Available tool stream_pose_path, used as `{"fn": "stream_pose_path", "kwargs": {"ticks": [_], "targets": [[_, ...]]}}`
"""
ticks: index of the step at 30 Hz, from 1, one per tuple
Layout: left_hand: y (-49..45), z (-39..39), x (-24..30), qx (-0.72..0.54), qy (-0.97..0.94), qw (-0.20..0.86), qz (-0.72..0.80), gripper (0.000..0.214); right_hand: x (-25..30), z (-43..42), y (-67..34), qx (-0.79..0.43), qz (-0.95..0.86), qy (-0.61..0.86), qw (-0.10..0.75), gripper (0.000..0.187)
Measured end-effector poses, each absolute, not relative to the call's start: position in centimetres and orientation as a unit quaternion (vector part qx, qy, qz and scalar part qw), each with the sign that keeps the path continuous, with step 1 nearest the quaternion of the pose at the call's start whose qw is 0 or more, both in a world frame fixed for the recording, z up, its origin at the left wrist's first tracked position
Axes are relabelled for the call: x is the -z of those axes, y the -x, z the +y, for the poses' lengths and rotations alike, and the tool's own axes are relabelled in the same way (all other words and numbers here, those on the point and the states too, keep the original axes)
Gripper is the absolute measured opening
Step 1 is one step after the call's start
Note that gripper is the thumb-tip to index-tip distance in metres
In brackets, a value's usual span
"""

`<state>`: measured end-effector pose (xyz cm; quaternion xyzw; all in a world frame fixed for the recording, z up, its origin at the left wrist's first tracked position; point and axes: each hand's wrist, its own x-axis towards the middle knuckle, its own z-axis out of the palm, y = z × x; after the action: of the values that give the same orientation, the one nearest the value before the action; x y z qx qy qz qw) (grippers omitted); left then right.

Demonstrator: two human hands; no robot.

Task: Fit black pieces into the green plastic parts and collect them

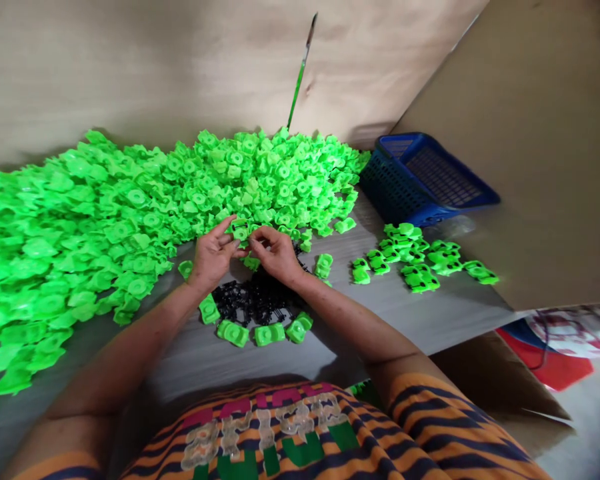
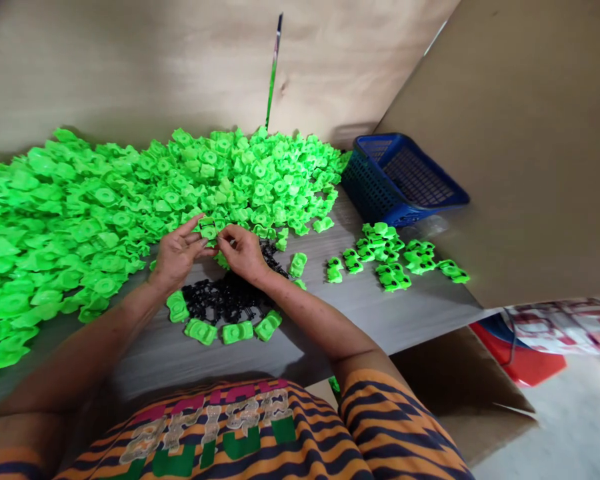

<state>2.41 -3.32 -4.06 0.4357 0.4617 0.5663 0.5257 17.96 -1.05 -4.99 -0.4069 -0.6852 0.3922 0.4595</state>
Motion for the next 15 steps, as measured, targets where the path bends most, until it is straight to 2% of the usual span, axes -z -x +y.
{"fn": "stream_pose_path", "kwargs": {"ticks": [5, 11, 13, 15], "targets": [[-2.4, -3.4, 3.6, -0.559, -0.406, 0.553, 0.465, 0.069, 5.1, -0.7, -17.8, -0.499, -0.617, 0.376, 0.478, 0.02], [-2.4, -3.7, 3.0, -0.543, -0.407, 0.582, 0.447, 0.068, 4.8, -0.6, -17.6, -0.52, -0.592, 0.374, 0.489, 0.034], [-2.1, -3.6, 3.1, -0.537, -0.423, 0.564, 0.463, 0.069, 4.2, -0.3, -18.2, -0.519, -0.596, 0.371, 0.488, 0.034], [-1.6, -3.5, 3.3, -0.527, -0.477, 0.492, 0.503, 0.063, 3.2, 0.2, -19.1, -0.507, -0.598, 0.372, 0.498, 0.033]]}}
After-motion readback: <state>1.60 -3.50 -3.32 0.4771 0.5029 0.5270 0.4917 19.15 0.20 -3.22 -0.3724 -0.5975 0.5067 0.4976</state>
